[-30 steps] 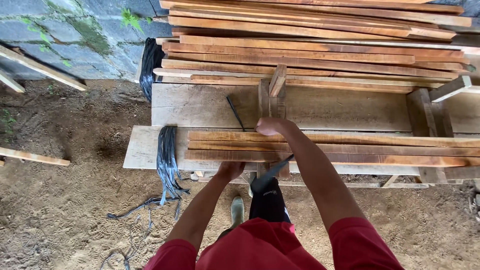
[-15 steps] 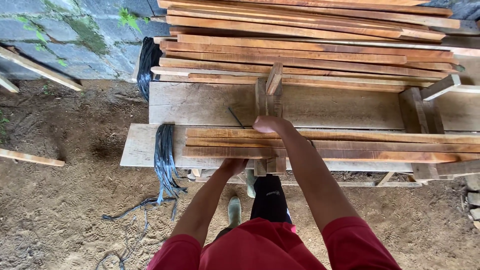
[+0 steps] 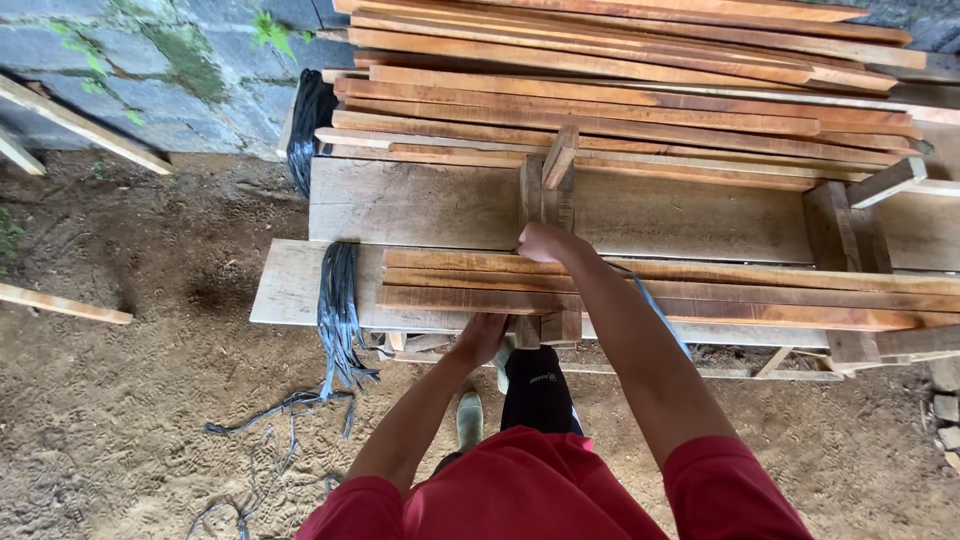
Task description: Bundling long thin wood planks together using black rubber straps on a workbench.
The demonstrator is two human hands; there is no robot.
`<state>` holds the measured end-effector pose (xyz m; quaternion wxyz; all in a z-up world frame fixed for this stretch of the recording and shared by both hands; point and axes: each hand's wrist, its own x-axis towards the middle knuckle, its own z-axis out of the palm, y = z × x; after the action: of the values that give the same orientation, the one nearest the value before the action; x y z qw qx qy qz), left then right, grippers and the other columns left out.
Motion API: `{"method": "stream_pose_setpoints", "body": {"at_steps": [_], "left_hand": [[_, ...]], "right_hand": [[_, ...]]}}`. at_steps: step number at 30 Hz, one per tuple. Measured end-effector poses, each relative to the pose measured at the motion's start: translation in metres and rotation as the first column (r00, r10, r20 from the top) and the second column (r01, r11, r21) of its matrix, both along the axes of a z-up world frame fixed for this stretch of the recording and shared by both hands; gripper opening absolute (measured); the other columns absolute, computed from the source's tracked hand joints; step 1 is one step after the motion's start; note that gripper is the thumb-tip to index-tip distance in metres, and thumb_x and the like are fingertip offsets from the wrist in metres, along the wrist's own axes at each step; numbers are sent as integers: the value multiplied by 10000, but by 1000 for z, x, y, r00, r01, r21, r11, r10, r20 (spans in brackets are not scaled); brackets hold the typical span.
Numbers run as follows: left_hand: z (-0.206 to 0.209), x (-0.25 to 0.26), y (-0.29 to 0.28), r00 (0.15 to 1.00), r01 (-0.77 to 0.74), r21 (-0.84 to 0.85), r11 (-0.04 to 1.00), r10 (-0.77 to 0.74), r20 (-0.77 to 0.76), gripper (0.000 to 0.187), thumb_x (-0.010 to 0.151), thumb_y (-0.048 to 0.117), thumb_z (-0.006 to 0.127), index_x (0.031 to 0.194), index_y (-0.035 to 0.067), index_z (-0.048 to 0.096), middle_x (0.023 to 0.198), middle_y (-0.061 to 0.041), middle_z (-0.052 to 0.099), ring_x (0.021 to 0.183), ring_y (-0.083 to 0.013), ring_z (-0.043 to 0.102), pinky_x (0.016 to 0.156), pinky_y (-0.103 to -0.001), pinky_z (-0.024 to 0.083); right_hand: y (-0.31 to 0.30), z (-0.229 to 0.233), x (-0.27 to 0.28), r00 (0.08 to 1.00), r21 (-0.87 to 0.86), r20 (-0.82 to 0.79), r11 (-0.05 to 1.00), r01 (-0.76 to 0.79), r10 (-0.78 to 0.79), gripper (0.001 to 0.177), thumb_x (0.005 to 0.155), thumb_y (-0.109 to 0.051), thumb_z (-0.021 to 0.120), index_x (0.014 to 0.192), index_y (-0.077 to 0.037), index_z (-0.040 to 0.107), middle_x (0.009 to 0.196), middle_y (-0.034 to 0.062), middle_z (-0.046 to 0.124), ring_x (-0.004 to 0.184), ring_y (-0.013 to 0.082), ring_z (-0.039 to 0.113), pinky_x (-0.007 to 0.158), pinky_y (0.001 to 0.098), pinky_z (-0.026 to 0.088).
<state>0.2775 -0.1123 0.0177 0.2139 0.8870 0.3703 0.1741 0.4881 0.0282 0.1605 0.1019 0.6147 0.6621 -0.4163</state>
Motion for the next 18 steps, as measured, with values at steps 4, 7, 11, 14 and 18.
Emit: {"method": "stream_pose_setpoints", "body": {"at_steps": [4,7,11,14,18], "left_hand": [[28,-17,-11,993,66,-23,998,-64,97,113,1039,183,534,1149,160,545,1054,-78,651,1106,-368,636,878,-470,535],[77,-25,-23,972,120,-125,985,-90,219,90,1054,156,546,1142,143,539,1041,-111,640,1127,-380,628,890,-486,544],[147,-30,-27,901,190,-391,901,-1,435,139,1079,117,532,1187,102,619,1058,-157,682,1092,-390,649,940,-491,528],[160,-33,-33,833,251,-498,830,77,547,240,1064,15,487,1231,53,655,1026,-164,711,1057,-321,650,929,-457,504],[197,-33,-35,730,340,-451,825,70,680,180,1002,-150,498,1092,-78,637,1007,-249,751,962,-330,700,849,-441,497]], "right_hand": [[5,1,2,993,162,82,982,-92,79,285,892,-147,610,1072,-9,783,999,222,757,916,434,743,857,584,569],[-27,62,-10,998,193,16,980,-56,54,333,879,-70,527,1091,15,769,1109,293,740,1086,500,697,967,596,540],[-63,114,-18,924,145,-296,944,296,-244,180,903,-78,543,971,10,685,666,175,649,439,223,616,332,316,481],[-94,151,-24,833,67,-445,915,397,-329,200,923,-90,589,1051,44,663,744,158,661,486,169,606,356,277,515],[-121,175,-27,589,-118,-664,843,525,-460,230,942,-107,659,1099,60,672,787,113,653,546,107,585,417,238,547]]}}
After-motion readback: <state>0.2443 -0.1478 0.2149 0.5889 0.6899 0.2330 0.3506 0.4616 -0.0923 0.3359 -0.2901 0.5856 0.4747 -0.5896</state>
